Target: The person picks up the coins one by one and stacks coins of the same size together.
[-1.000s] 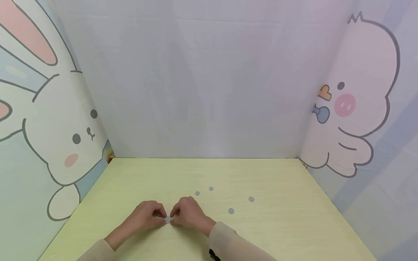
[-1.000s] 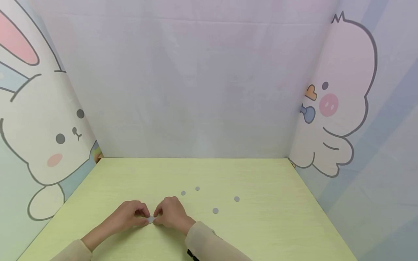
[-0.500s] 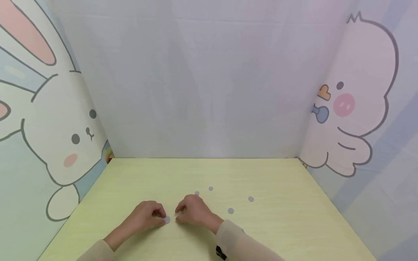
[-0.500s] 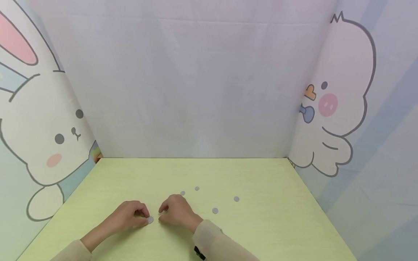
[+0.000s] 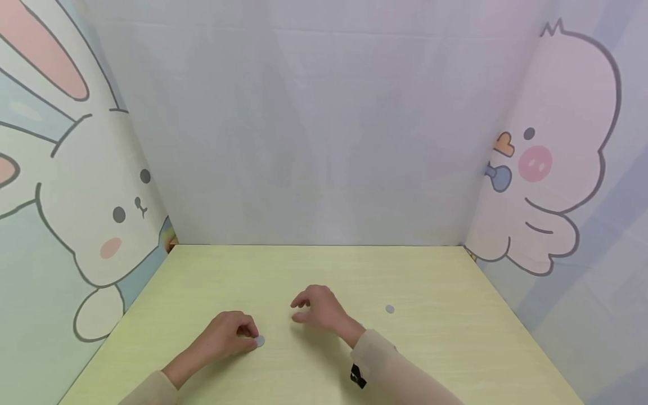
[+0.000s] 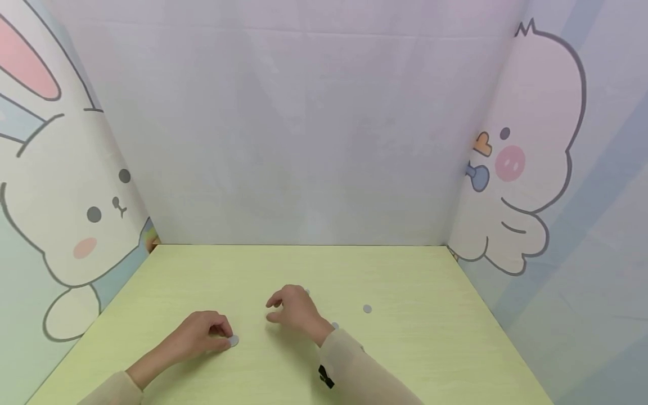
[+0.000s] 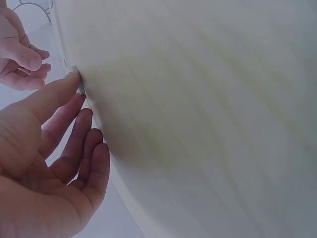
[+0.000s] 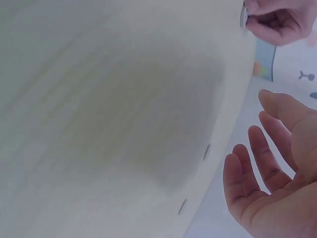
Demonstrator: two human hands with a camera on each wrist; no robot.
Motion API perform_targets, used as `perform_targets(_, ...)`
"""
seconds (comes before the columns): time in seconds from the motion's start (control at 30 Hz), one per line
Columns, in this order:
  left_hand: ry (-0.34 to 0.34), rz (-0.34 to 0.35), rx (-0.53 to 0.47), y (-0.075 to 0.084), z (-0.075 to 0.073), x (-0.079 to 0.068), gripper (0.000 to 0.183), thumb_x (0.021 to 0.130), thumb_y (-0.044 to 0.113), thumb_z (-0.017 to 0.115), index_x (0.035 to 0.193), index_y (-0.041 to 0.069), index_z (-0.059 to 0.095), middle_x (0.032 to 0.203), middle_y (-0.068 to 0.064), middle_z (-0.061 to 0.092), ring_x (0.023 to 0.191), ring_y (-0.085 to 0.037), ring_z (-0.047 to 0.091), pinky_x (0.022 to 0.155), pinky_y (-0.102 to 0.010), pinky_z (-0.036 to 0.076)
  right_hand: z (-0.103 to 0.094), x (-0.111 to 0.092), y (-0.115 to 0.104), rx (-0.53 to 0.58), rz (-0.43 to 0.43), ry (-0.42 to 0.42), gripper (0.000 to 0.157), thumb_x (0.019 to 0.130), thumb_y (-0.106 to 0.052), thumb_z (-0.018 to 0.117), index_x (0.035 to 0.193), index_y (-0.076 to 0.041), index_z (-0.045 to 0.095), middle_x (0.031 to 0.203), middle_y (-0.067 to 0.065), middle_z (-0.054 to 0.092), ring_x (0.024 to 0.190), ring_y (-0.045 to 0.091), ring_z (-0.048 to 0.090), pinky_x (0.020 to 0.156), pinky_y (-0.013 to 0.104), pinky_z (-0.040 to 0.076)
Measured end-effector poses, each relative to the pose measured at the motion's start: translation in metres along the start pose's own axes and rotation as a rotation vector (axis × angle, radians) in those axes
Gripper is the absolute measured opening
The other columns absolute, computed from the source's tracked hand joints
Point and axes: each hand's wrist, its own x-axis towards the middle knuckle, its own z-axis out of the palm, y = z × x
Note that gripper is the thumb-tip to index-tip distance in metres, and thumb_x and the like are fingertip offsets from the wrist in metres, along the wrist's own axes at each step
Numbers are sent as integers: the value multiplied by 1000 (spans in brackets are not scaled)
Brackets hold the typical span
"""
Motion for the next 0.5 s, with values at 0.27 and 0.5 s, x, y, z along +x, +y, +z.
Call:
perform_targets(0.27, 0, 5, -5, 0, 0, -1, 15, 89, 30, 88, 87, 23, 75, 86, 14, 65, 79, -1, 56, 73, -26, 49, -16, 1, 20, 21, 32, 37, 21, 87, -15, 87, 107, -10, 84, 98, 3, 74, 89, 18, 65, 81, 31, 53)
perform_targets(0.5, 11, 1, 13, 0, 1, 0, 15, 87, 28, 89, 87, 24, 75, 84, 16, 64, 78, 0, 55, 73, -26, 49, -21, 1, 35, 33, 92, 51, 24, 86, -14, 86, 109, -10, 83, 99, 3, 72, 86, 15, 64, 81, 33, 54)
